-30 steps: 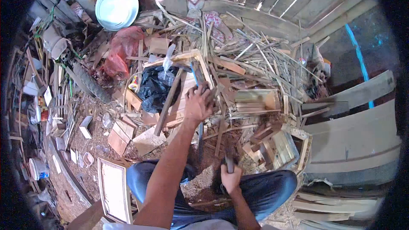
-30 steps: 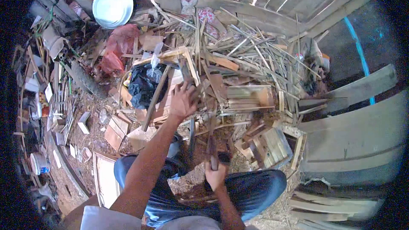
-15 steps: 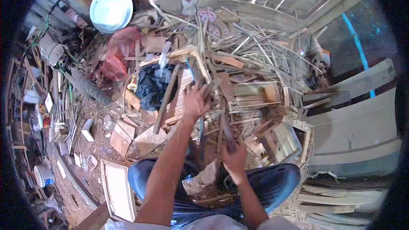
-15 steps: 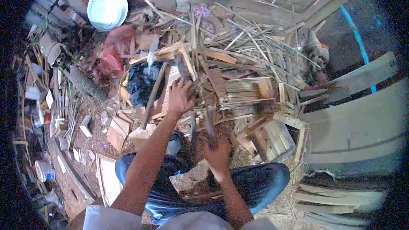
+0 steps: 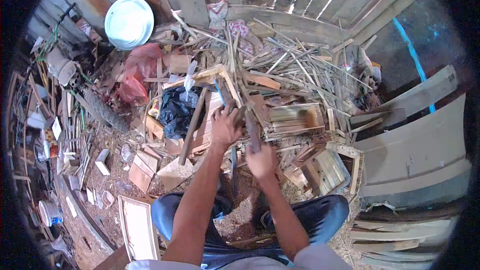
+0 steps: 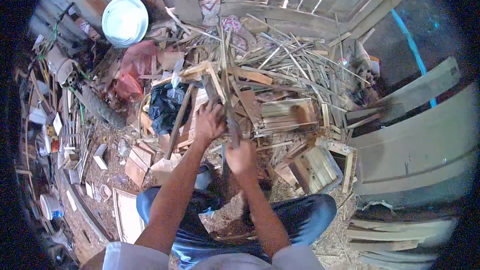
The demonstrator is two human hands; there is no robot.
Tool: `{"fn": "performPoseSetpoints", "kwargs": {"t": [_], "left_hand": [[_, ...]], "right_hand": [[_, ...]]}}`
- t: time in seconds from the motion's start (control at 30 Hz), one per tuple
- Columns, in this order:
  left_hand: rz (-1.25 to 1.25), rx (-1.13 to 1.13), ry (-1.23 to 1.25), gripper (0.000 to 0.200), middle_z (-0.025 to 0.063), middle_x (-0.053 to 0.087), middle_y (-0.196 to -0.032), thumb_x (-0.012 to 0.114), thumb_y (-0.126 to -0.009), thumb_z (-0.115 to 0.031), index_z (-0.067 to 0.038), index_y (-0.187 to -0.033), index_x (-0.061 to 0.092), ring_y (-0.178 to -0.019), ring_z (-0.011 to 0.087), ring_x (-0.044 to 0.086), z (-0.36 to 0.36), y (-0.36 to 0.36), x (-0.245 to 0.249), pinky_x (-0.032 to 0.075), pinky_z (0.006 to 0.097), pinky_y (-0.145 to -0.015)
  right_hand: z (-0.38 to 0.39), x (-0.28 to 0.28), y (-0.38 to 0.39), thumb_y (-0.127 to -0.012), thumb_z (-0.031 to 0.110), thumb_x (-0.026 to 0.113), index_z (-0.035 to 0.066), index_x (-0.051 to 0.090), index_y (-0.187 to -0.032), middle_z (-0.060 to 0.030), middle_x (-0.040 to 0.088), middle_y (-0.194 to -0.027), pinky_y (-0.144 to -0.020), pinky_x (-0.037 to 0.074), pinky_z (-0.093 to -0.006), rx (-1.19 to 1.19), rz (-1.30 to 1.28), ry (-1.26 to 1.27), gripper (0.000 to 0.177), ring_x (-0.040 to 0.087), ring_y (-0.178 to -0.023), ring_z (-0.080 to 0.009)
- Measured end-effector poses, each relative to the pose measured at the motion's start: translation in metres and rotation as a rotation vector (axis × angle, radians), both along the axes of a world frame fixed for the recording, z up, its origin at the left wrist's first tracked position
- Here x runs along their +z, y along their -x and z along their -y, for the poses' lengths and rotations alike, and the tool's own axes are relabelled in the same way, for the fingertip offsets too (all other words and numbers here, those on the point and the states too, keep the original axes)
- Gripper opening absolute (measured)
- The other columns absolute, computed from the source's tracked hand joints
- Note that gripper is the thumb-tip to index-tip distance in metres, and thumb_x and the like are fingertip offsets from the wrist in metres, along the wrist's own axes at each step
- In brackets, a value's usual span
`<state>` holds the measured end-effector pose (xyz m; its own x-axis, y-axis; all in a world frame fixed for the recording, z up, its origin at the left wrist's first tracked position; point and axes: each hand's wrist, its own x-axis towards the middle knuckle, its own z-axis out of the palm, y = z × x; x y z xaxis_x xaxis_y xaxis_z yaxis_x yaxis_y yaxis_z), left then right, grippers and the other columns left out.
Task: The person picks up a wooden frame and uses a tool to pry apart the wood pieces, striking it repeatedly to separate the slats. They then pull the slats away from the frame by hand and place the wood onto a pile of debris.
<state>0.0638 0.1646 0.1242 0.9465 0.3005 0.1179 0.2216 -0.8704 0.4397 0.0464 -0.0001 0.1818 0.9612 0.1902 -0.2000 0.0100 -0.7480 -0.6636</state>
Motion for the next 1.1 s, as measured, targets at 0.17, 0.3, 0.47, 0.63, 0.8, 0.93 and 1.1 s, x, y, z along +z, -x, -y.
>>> {"fn": "performPoseSetpoints", "kwargs": {"t": [0.17, 0.3, 0.47, 0.63, 0.8, 0.93, 1.1], "left_hand": [[0.012, 0.001, 0.015, 0.047, 0.0086, 0.045, -0.139, 0.068, -0.067, -0.026, -0.013, -0.11, 0.056, -0.114, 0.0448, 0.046, -0.001, 0.0, 0.002, 0.042, 0.0587, -0.09], [-0.025, 0.019, -0.004, 0.051, 0.0105, 0.043, -0.139, 0.069, -0.067, -0.023, -0.013, -0.114, 0.055, -0.114, 0.0469, 0.045, 0.002, 0.002, 0.007, 0.041, 0.0606, -0.091], [-0.025, -0.029, -0.042, 0.049, 0.0066, 0.043, -0.141, 0.071, -0.072, -0.029, -0.015, -0.117, 0.057, -0.116, 0.0409, 0.045, 0.002, 0.003, 0.006, 0.039, 0.058, -0.096], [0.053, -0.043, 0.002, 0.044, 0.0053, 0.043, -0.141, 0.07, -0.074, -0.03, -0.014, -0.113, 0.058, -0.117, 0.0406, 0.045, -0.002, -0.002, -0.002, 0.039, 0.0584, -0.096], [0.083, -0.022, -0.026, 0.049, 0.0191, 0.048, -0.135, 0.067, -0.076, -0.033, -0.01, -0.117, 0.056, -0.113, 0.0489, 0.046, 0.003, 0.002, 0.006, 0.038, 0.058, -0.096], [0.047, -0.041, 0.006, 0.052, 0.0169, 0.046, -0.137, 0.067, -0.072, -0.031, -0.011, -0.119, 0.055, -0.114, 0.0467, 0.046, 0.001, 0.003, 0.006, 0.039, 0.0586, -0.095], [0.013, -0.014, -0.011, 0.049, 0.0106, 0.044, -0.141, 0.069, -0.071, -0.025, -0.013, -0.117, 0.057, -0.123, 0.0423, 0.042, -0.005, 0.003, -0.012, 0.033, 0.0576, -0.102]], "right_hand": [[0.045, 0.033, 0.035, -0.077, 0.026, 0.07, -0.001, 0.069, -0.082, -0.0238, 0.065, -0.071, -0.058, 0.05, -0.0442, 0.043, 0.063, -0.043, 0.027, 0.065, -0.063, -0.0401], [0.069, 0.068, 0.076, -0.076, 0.025, 0.07, 0.0, 0.068, -0.084, -0.0241, 0.065, -0.073, -0.06, 0.052, -0.0456, -0.012, -0.085, -0.208, 0.026, 0.065, -0.069, -0.0424], [0.007, 0.042, 0.014, -0.08, 0.031, 0.068, -0.004, 0.066, -0.083, -0.0263, 0.064, -0.071, -0.065, 0.054, -0.0477, 0.095, -0.06, 0.004, 0.035, 0.065, -0.07, -0.0436], [0.018, 0.051, -0.006, -0.079, 0.029, 0.068, -0.005, 0.066, -0.088, -0.027, 0.065, -0.075, -0.068, 0.054, -0.0479, 0.106, -0.165, -0.012, 0.035, 0.066, -0.076, -0.0435], [0.069, 0.064, 0.068, -0.078, 0.025, 0.068, 0.001, 0.068, -0.091, -0.026, 0.065, -0.075, -0.066, 0.053, -0.0486, 0.032, 0.028, -0.252, 0.028, 0.066, -0.074, -0.0423], [0.019, 0.002, 0.011, -0.077, 0.028, 0.07, -0.006, 0.065, -0.084, -0.0282, 0.064, -0.073, -0.063, 0.052, -0.051, 0.179, 0.057, 0.049, 0.035, 0.064, -0.069, -0.0453], [0.029, 0.056, 0.005, -0.077, 0.03, 0.072, -0.006, 0.065, -0.08, -0.0306, 0.063, -0.074, -0.067, 0.053, -0.0494, 0.037, -0.171, -0.105, 0.037, 0.065, -0.075, -0.0452]]}}
